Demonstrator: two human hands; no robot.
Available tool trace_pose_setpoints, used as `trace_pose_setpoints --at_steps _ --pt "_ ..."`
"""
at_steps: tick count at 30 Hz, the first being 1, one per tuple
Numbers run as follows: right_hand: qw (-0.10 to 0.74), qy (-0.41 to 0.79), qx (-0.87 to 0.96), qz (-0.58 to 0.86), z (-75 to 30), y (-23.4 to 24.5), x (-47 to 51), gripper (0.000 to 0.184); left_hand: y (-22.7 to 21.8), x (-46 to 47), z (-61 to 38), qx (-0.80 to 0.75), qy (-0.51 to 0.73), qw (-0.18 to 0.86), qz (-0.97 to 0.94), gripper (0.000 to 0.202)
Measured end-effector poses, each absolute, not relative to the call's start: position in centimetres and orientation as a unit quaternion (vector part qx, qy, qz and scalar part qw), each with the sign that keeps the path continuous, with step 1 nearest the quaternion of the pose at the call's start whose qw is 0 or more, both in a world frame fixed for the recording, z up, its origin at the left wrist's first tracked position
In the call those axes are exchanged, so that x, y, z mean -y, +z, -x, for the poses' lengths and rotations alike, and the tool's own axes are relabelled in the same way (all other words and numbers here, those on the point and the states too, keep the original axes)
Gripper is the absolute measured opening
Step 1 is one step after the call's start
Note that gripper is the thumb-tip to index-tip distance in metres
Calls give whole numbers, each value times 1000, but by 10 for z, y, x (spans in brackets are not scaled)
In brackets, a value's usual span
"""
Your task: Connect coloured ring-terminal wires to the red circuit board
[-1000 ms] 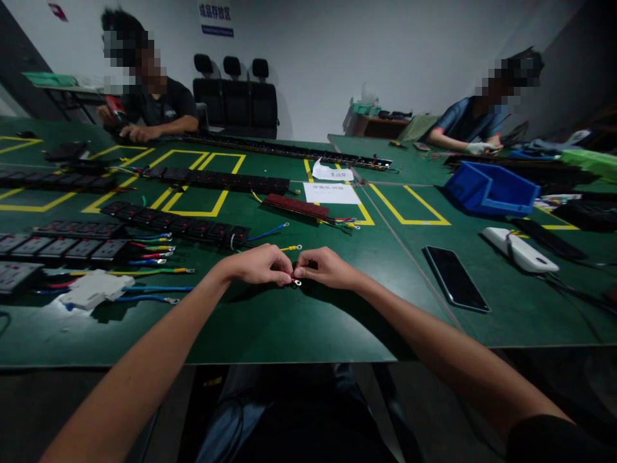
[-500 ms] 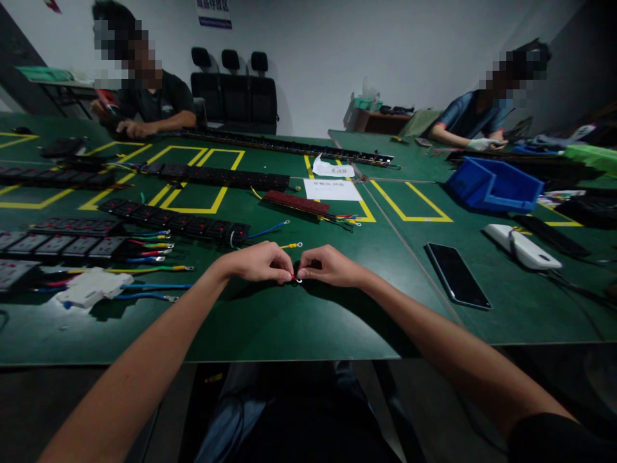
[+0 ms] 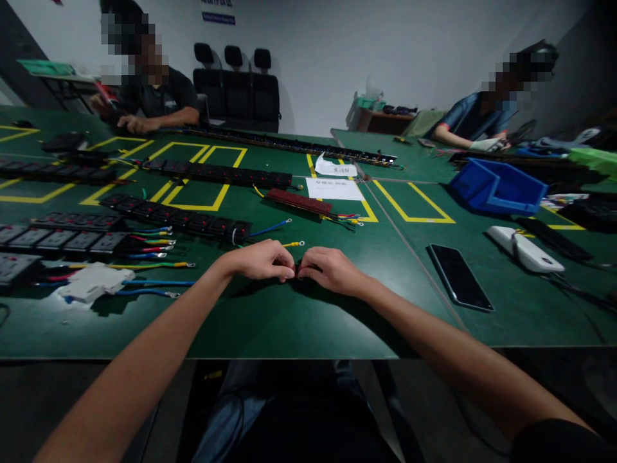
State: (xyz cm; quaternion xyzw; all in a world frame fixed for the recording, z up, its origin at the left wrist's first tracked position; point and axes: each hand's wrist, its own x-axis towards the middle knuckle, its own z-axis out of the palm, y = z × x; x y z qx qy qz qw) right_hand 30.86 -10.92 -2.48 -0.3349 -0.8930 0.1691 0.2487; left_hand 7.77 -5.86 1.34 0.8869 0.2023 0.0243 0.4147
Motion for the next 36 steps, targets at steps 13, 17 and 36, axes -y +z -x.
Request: trace_pose_setpoints --at_steps 13,17,36 --pt "239 196 879 364 -303 -27 108 11 12 60 -79 -221 27 407 -886 15" --pt "239 201 875 369 -303 -27 107 11 12 60 -80 -220 27 410 -885 15" --pt "260 317 832 375 -311 -22 101 32 12 57 -76 -212 23 430 -877 18"
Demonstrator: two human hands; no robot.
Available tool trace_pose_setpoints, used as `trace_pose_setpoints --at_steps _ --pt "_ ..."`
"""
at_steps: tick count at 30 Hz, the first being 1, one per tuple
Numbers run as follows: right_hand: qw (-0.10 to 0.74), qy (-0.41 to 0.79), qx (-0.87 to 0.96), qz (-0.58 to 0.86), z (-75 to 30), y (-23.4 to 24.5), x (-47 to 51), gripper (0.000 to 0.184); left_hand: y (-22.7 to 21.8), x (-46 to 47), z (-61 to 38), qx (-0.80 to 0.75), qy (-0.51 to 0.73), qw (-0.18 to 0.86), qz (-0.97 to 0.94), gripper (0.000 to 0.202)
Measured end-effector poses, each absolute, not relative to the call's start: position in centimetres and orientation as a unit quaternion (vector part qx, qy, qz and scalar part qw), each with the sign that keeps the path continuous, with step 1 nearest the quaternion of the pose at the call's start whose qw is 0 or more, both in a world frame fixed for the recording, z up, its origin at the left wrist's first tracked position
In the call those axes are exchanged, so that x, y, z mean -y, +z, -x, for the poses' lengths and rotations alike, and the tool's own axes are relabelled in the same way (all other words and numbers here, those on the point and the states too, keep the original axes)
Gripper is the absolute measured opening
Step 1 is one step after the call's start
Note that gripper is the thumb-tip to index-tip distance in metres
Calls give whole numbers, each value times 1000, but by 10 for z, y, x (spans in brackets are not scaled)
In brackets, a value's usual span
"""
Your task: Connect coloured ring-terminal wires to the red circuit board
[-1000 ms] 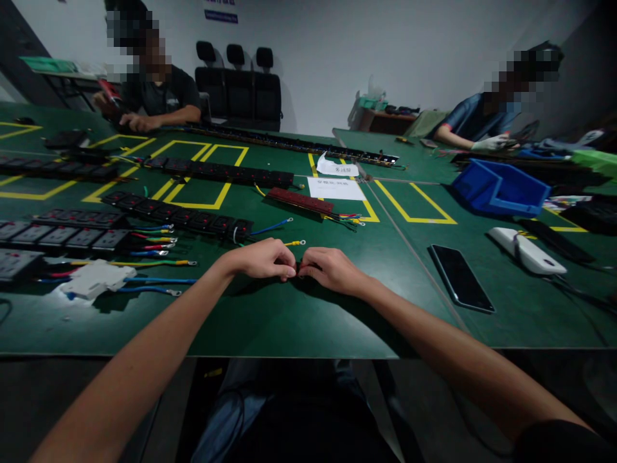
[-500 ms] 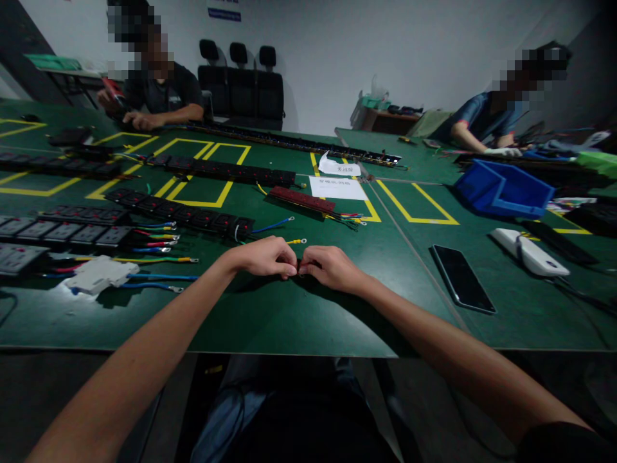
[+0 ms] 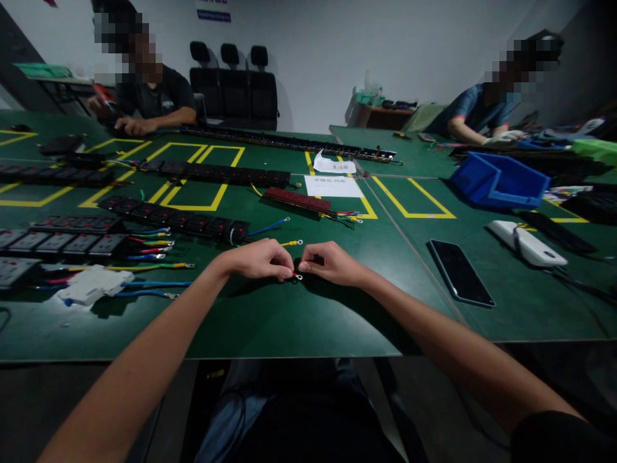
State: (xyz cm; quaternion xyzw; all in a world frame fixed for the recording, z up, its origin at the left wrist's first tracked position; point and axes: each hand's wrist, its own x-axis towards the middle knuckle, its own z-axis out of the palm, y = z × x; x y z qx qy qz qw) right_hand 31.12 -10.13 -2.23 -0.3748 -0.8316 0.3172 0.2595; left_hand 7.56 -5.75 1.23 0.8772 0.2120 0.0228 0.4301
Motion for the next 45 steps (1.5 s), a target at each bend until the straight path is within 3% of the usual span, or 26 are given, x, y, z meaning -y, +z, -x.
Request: trace_pose_setpoints --at_steps 17,32,45 --pt "234 266 853 384 -306 -21 106 17 9 55 -74 -208 26 439 -874 21" --pt "232 306 848 366 -310 -21 101 23 11 56 -74 -211 12 437 -874 21" --pt "210 255 860 388 -306 -21 103 19 9 55 -74 -208 18 434 -876 19"
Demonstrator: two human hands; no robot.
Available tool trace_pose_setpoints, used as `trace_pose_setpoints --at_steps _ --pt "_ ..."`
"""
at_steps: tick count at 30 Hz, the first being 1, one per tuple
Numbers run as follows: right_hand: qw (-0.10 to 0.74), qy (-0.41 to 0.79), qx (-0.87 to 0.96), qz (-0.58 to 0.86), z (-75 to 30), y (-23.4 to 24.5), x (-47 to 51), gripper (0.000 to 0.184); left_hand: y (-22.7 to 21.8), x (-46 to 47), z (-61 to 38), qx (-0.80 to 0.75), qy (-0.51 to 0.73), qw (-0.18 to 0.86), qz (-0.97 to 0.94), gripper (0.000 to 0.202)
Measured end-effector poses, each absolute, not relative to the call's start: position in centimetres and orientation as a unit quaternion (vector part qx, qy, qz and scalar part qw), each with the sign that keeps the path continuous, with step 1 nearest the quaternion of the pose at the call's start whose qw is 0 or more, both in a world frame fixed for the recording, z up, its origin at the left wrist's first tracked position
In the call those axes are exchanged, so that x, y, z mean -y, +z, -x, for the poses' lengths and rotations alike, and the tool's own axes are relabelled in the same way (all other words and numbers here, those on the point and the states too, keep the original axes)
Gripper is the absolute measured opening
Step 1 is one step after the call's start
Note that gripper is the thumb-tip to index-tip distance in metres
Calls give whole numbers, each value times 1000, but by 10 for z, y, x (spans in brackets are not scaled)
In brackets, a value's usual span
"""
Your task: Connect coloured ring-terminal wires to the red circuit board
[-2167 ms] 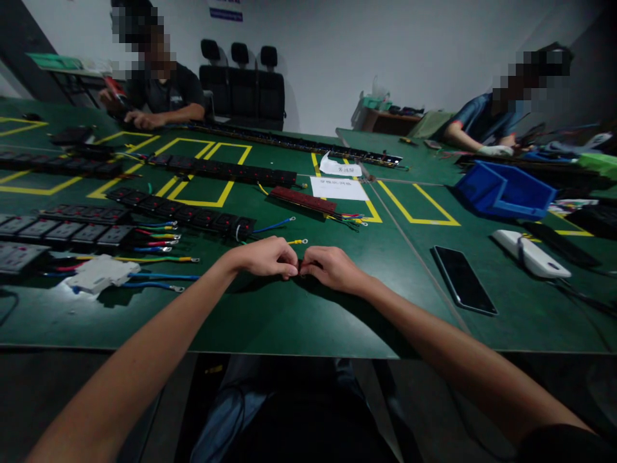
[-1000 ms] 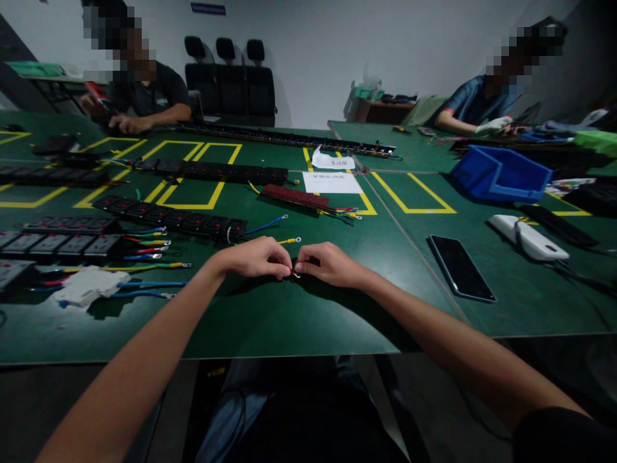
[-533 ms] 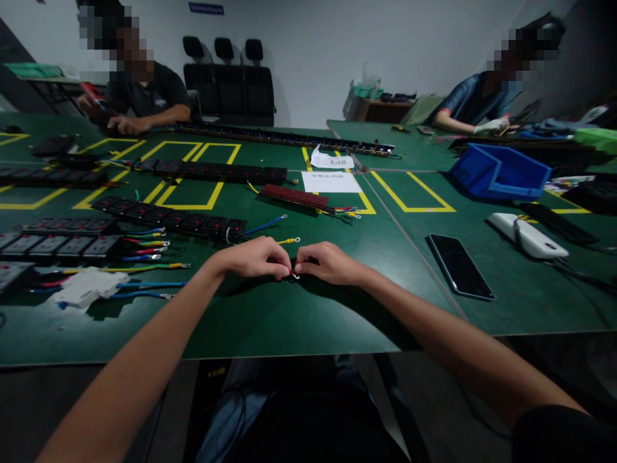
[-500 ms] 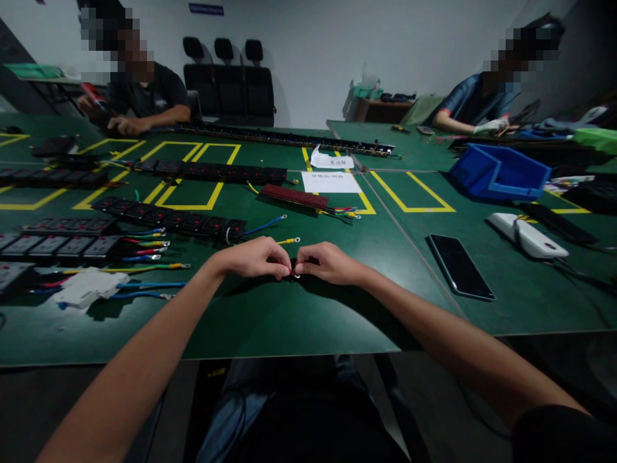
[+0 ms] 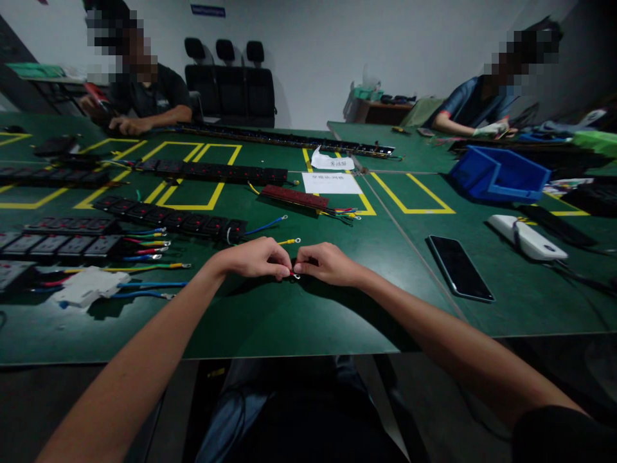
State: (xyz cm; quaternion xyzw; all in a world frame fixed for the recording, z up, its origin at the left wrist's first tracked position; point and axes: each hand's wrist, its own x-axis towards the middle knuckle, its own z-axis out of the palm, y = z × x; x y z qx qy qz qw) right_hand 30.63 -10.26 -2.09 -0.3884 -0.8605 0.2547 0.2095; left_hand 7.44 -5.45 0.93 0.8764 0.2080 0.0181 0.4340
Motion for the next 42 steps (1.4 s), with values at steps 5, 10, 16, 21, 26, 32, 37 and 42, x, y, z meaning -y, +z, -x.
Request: trace_pose_setpoints --at_steps 5,10,16,21,26,32,37,42 --pt "199 267 861 384 -308 -19 102 19 10 55 -75 -205 18 427 -880 19" --pt "188 277 867 369 -309 -18 101 20 11 56 -75 -205 16 433 -877 19" --pt "174 276 872 364 -309 -18 100 17 12 56 -75 -201 18 430 -880 17" --pt "168 279 877 355 -309 -17 100 16 11 56 -75 -205 13 433 -878 16" --pt "169 281 880 345 -310 -16 99 17 12 56 -76 -204 10 436 -877 16" --pt "156 287 886 331 -311 -14 98 17 13 57 -76 -204 11 431 -879 15" --pt "176 273 889 322 -310 -12 106 14 13 58 -77 -194 14 427 -883 17" --pt "180 240 908 293 -310 -9 114 15 10 57 -77 -188 11 413 -891 15"
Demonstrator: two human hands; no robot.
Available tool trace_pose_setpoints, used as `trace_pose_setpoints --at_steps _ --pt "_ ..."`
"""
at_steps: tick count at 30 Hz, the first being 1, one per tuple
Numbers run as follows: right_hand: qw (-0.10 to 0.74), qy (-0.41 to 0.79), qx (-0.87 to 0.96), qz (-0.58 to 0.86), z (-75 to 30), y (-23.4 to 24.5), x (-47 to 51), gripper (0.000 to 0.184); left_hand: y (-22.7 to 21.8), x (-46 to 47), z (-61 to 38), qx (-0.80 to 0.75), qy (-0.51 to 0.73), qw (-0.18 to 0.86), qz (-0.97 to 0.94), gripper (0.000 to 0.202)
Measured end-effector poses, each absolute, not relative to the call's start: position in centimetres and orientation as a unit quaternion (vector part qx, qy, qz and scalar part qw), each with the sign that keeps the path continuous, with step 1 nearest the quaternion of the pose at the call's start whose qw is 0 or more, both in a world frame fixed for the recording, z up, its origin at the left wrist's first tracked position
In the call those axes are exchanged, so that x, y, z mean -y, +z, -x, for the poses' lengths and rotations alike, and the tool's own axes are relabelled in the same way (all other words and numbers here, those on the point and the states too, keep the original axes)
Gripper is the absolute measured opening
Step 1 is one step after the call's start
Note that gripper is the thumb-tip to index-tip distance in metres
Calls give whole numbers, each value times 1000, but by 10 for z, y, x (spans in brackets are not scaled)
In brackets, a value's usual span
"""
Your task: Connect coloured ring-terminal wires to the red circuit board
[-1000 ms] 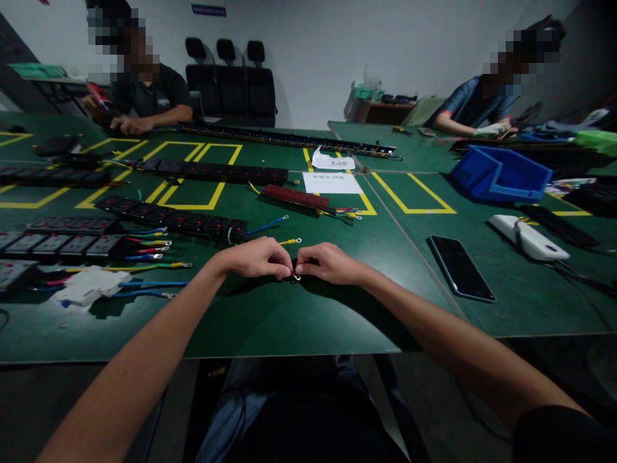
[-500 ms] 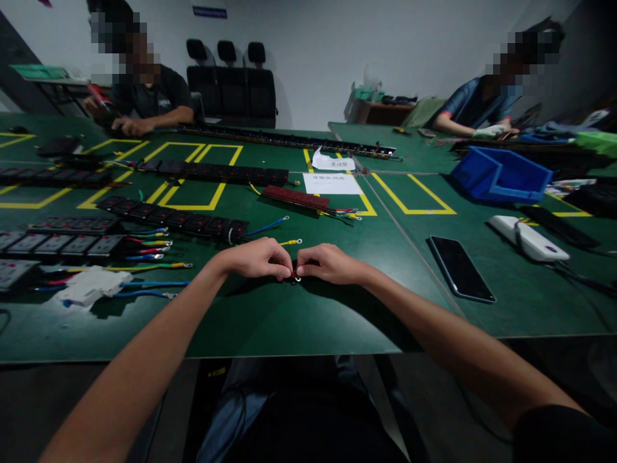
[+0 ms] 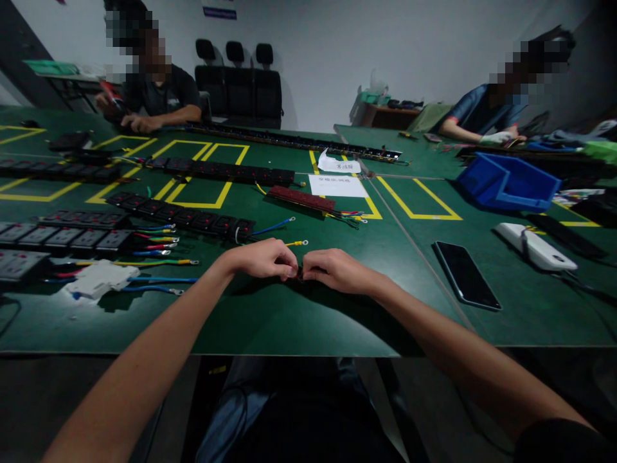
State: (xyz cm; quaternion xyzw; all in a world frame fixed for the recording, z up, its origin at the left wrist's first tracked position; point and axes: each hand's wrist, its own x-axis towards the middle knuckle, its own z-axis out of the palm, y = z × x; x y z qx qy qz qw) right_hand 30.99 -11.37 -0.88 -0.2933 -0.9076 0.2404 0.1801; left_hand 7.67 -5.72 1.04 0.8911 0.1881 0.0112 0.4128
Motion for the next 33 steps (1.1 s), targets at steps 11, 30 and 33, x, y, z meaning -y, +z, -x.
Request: trace_pose_setpoints --at_steps 11,30,33 --pt "184 264 903 285 -310 -10 119 15 12 57 -76 -200 2 393 -897 19" --pt "223 272 876 330 -306 -15 113 15 12 56 -76 -190 3 409 -892 21" --pt "217 271 886 308 -306 -15 112 15 13 57 -76 -191 0 407 -893 21"
